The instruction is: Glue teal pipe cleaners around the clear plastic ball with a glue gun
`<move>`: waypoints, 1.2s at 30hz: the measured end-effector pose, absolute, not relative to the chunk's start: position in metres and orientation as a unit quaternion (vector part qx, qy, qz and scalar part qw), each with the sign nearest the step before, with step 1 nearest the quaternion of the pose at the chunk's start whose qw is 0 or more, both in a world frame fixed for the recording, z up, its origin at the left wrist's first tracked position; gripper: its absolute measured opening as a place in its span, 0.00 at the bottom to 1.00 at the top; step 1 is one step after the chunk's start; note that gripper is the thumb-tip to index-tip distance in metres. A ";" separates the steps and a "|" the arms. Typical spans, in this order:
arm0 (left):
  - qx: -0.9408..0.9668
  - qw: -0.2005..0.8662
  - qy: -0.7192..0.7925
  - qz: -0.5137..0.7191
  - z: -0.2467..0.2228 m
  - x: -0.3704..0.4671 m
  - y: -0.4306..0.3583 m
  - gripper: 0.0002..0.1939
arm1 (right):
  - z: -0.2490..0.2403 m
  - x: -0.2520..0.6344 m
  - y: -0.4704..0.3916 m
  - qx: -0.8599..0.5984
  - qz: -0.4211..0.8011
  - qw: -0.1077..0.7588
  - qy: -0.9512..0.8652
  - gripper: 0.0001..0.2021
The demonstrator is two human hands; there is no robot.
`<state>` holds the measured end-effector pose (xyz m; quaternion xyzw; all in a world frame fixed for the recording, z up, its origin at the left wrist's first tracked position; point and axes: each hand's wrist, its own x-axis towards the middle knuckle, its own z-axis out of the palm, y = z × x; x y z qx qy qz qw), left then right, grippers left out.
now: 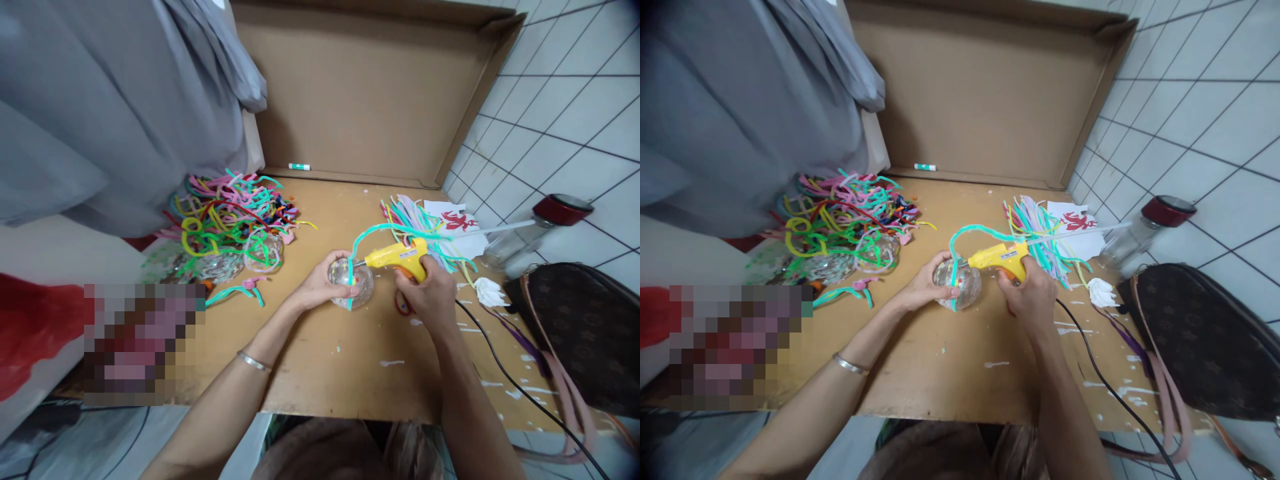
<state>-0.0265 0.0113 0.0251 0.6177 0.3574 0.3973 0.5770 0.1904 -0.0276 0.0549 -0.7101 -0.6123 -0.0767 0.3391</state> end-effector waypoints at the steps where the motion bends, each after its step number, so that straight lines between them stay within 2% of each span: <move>1: 0.620 0.576 0.357 0.397 0.024 -0.027 0.011 0.37 | 0.055 0.190 -0.028 -0.708 -0.076 0.340 -0.614 0.13; 23: 0.619 0.578 0.356 0.395 0.023 -0.026 0.012 0.39 | 0.062 0.191 -0.028 -0.698 -0.045 0.361 -0.617 0.14; 36: 0.624 0.583 0.347 0.387 0.024 -0.026 0.012 0.37 | 0.060 0.194 -0.029 -0.705 -0.083 0.349 -0.611 0.14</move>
